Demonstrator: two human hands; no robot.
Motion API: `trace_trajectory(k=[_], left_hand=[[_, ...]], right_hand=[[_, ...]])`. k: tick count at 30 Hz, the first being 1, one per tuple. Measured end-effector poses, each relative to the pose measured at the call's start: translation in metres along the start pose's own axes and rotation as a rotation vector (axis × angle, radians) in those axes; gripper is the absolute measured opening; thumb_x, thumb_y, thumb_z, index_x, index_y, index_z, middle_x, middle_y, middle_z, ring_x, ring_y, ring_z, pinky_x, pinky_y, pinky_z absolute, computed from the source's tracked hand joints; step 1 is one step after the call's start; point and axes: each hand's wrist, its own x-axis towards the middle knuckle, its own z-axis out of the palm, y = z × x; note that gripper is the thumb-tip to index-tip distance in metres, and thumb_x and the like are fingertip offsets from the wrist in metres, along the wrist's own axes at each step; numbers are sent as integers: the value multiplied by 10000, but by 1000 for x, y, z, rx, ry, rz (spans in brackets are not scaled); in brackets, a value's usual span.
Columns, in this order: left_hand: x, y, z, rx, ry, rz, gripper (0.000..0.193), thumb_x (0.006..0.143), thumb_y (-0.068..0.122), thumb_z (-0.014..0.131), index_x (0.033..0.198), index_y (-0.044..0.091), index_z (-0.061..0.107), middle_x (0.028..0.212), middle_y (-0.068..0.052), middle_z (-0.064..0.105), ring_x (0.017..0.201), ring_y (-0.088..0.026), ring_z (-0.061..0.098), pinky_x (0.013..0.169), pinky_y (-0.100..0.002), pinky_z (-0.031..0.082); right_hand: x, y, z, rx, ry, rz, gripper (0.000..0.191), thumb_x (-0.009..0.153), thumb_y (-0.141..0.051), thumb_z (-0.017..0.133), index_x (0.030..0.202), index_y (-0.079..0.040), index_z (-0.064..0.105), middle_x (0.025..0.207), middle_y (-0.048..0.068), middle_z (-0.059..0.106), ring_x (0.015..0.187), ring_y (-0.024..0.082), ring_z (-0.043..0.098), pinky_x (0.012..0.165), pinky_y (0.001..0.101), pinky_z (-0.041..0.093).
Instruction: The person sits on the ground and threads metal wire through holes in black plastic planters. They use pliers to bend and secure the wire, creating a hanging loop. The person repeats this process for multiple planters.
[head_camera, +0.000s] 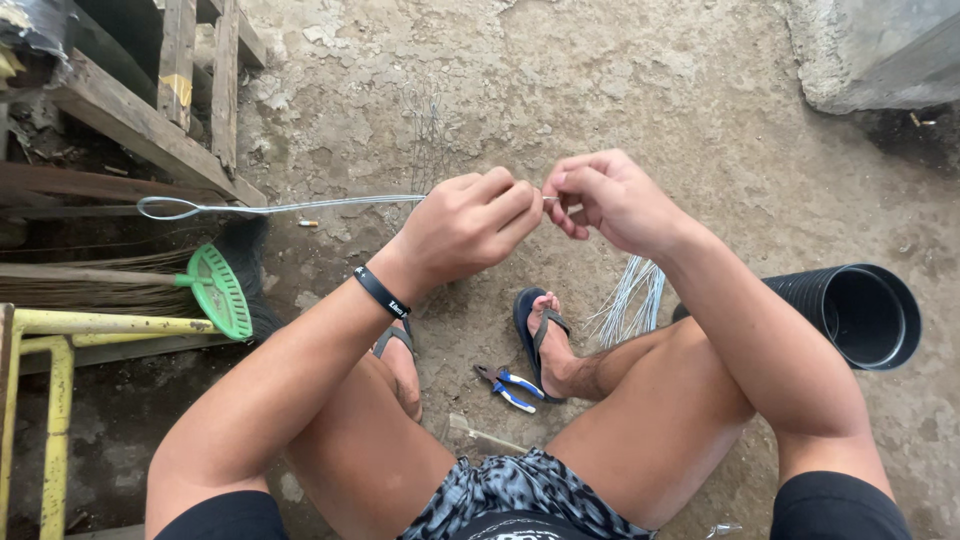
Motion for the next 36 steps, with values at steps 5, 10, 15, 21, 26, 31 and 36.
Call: trace_trajectory(k=[5,10,15,21,26,31,36], left_hand=[[2,-1,-4,48,-15,35,223,822,126,703,1025,35,685,943,-8,567,917,-145,610,715,-277,541],[-3,-1,2,-2,-37,16,208,820,118,702,1008,32,680,920,-14,560,895,-153,612,701,-287,534],[-7,6,11,-219,-119,-271,90,904,66,721,933,34,643,899,-74,562,874,-218,626,681,-353,547],[-12,6,13,-801,-178,-734,115,923,116,718,936,19,659,869,-108,658,727,-208,707,650,-353,573],[-21,-8,18,-999,-325,-835,133,925,141,715,922,11,687,741,-73,705,668,-116,647,622,-305,539],[-31,-16,24,-1112,-356,-882,154,939,164,715,904,16,694,699,-11,665,661,-57,577,606,-272,498],[-48,-13,25,-1091,-251,-951,158,937,166,717,925,11,694,718,15,635,680,-45,543,616,-259,488]], right_hand=[[3,8,4,-9,17,42,193,1003,-98,569,868,0,667,687,37,626,565,96,555,488,251,422],[4,10,7,-191,53,-12,160,990,-92,607,871,-15,680,673,6,618,572,62,547,504,239,433],[7,13,10,-402,107,-112,117,960,-100,650,897,-25,714,733,-47,651,648,9,554,566,206,459],[4,13,20,-660,69,-206,118,947,-101,659,892,-4,697,675,-44,592,629,15,486,532,240,408],[-1,9,32,-763,55,-223,91,934,-89,672,901,-6,693,638,-29,570,599,34,472,512,260,403],[1,10,30,-731,-13,-244,90,935,-104,700,955,-17,696,737,-5,622,691,45,540,598,248,465],[21,43,-3,-835,-251,-25,317,808,-270,807,1014,-56,698,867,59,736,799,134,684,702,330,566]])
